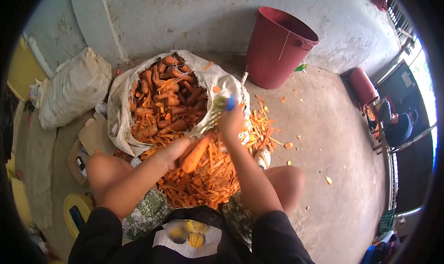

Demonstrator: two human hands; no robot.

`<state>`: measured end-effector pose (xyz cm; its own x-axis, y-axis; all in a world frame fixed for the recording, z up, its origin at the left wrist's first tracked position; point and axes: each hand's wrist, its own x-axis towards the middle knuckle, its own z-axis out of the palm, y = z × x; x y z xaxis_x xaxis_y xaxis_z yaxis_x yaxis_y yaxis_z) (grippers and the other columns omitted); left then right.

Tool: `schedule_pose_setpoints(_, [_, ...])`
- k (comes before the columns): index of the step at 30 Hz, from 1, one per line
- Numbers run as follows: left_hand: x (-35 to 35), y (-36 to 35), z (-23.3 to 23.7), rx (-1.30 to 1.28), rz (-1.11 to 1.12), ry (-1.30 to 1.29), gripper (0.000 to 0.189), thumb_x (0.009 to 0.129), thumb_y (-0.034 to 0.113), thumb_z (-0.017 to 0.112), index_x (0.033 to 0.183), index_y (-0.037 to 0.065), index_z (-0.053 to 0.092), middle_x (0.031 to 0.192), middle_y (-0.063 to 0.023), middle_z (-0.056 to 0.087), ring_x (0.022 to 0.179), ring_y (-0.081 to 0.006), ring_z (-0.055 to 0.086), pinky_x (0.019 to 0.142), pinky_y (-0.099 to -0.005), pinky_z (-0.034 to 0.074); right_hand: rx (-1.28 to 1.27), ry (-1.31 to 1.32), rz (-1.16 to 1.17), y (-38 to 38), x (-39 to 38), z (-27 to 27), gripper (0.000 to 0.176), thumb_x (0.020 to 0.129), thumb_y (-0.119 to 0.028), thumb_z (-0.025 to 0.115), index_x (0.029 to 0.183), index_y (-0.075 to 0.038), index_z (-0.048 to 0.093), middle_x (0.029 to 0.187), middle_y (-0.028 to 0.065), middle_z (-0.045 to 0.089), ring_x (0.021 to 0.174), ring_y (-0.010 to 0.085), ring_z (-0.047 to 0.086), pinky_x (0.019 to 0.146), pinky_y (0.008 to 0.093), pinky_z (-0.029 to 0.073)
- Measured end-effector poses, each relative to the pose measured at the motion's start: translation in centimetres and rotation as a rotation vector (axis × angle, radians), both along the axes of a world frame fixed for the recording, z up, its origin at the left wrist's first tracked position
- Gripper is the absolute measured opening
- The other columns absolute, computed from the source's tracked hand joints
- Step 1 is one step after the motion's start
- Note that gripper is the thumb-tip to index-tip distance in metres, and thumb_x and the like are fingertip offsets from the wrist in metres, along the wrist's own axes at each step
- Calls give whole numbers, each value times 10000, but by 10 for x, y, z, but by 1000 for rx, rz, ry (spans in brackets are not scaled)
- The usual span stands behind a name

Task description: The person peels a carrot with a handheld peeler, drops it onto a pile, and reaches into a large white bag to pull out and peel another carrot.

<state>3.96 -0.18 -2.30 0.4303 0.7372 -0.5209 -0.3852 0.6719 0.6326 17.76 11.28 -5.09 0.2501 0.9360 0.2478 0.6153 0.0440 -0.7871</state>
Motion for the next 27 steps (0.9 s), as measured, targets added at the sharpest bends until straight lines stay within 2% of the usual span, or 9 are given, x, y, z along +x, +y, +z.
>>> schedule_pose_setpoints(4, [-3, -9, 15, -21, -55, -124, 319, 922, 275, 290, 1033, 16, 441, 751, -109, 550, 643, -171, 567, 535, -280, 491, 30, 473, -185, 51, 66, -18, 298, 870, -244, 474, 714, -3, 554, 536, 12, 496, 460, 104, 426, 439, 282, 340])
schedule_pose_setpoints(6, [-10, -6, 14, -44, -48, -233, 340, 917, 305, 321, 1051, 22, 451, 762, -103, 558, 660, -166, 577, 521, -281, 495, 82, 664, -95, 43, 50, 0, 296, 870, -242, 477, 675, -24, 520, 531, -9, 463, 451, 90, 412, 421, 262, 321])
schedule_pose_setpoints(12, [-6, 9, -18, -36, 234, -233, 300, 902, 283, 351, 963, 30, 500, 759, -66, 579, 630, -146, 594, 534, -281, 520, -150, 498, 274, -64, -31, 60, 310, 862, -249, 482, 698, 13, 502, 519, 64, 486, 442, 157, 437, 450, 317, 351])
schedule_pose_setpoints(14, [-5, 4, -14, -50, 219, -222, 299, 905, 277, 339, 953, 32, 503, 753, -65, 580, 628, -143, 592, 531, -285, 516, 6, 173, 321, -74, -38, 46, 310, 865, -243, 474, 701, 20, 494, 513, 113, 475, 440, 221, 461, 451, 351, 358])
schedule_pose_setpoints(16, [-3, -4, -9, -72, 197, -199, 301, 910, 265, 317, 934, 35, 509, 742, -65, 582, 624, -136, 587, 525, -293, 508, 23, 136, 303, -63, -34, 38, 314, 866, -246, 462, 722, 30, 507, 519, 152, 470, 453, 270, 477, 462, 379, 362])
schedule_pose_setpoints(18, [-1, -7, -13, 107, 66, -191, 334, 919, 291, 305, 973, 27, 501, 756, -64, 575, 652, -144, 583, 553, -289, 500, 0, 153, 101, -34, -16, 28, 314, 868, -268, 474, 748, 12, 548, 530, 26, 466, 469, 99, 385, 442, 284, 333])
schedule_pose_setpoints(20, [6, -16, 11, 14, -1, -23, 369, 924, 318, 296, 1018, 16, 486, 785, -74, 565, 684, -161, 580, 586, -272, 492, 2, 251, -42, -4, 12, 31, 320, 872, -264, 466, 714, 3, 545, 539, 22, 475, 474, 97, 397, 446, 291, 335])
schedule_pose_setpoints(22, [5, -14, 8, 67, -59, -122, 382, 925, 327, 296, 1043, 9, 473, 815, -85, 558, 693, -175, 576, 581, -272, 490, 128, 265, -229, 38, 50, -14, 314, 874, -257, 466, 708, -4, 549, 534, 6, 466, 470, 95, 389, 444, 294, 326])
schedule_pose_setpoints(27, [-2, -7, 4, -64, 31, -105, 395, 907, 372, 332, 1004, 21, 484, 802, -80, 565, 681, -167, 578, 532, -321, 504, 33, 497, -79, 11, 37, 30, 282, 867, -225, 472, 715, 5, 532, 535, 34, 476, 501, 105, 440, 477, 299, 359])
